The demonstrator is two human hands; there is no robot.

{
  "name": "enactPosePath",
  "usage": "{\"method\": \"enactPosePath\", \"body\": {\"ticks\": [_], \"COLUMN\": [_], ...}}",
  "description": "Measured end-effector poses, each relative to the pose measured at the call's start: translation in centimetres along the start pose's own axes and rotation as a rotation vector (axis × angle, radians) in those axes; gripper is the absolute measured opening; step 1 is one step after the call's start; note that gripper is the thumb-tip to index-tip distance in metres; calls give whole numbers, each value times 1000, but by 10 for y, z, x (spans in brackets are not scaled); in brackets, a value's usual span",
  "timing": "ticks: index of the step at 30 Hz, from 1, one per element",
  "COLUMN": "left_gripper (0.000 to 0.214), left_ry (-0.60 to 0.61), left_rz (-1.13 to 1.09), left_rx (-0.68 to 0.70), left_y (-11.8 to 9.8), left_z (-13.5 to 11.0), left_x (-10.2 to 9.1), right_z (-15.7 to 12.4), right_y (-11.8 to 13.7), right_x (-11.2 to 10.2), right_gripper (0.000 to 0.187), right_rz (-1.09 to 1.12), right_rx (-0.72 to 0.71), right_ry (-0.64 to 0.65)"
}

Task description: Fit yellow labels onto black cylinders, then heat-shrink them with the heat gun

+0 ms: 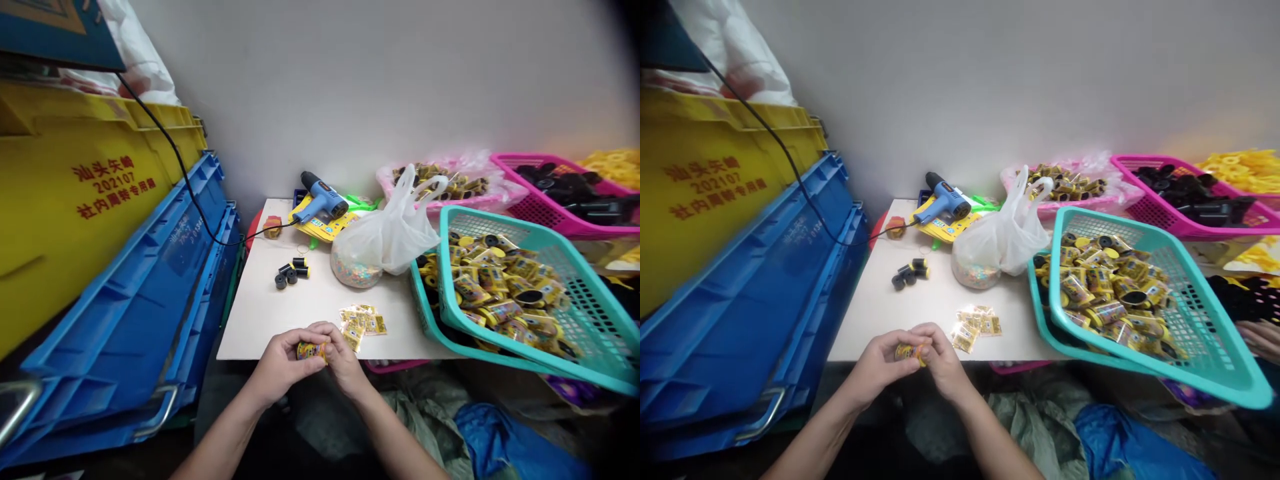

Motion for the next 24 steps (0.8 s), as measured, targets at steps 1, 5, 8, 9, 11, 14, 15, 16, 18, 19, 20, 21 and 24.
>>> {"method": "enactPosePath", "body": {"ticks": [1,5,8,9,11,14,15,16,18,19,20,21,24], "left_gripper": [27,33,36,38,49,61,58,51,35,30,26,24,16], "left_ry": [22,93,130,156,210,169,103,18,-136,-181,-196,-190,-152], "left_rz": [-5,-177,-300,-303,-278,-160,-70,67,395,537,642,707,770], "left_rx": [-1,-41,-111,-122,-98,25,55,83,141,173,206,235,276], "left_y": [0,4,7,7,5,2,4,6,12,15,19,22,31], "left_z": [0,2,6,7,12,30,39,49,71,82,92,101,122], "left_x": [5,25,40,44,50,44,38,31,22,22,24,29,48], "right_z": [-2,-9,-12,-13,-13,-20,-26,-29,-24,-22,-18,-14,0], "right_y": [4,25,42,52,83,162,191,215,242,247,245,236,174], "right_x": [-3,-17,-26,-30,-43,-77,-93,-106,-131,-135,-136,-133,-118], "right_gripper": [52,57,48,44,40,58,60,61,71,72,67,58,27], "right_rz": [-25,-200,-358,-409,-584,-1120,-1299,-1510,-1795,-1809,-1762,-1664,-1266], "right_rx": [-23,-157,-245,-270,-382,-771,-907,-954,-767,-735,-721,-726,-514], "right_ry": [1,-9,-2,4,7,-155,-358,-547,-778,-805,-774,-697,-373]}}
Point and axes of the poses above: each hand's wrist, its own z-axis towards the middle knuckle, its own x-axis out of the palm, y = z × x, the point moved 5 cm from there along z, towards the middle knuckle, and after that the axes turned 9 degrees about -x, right-handed, at the moved point
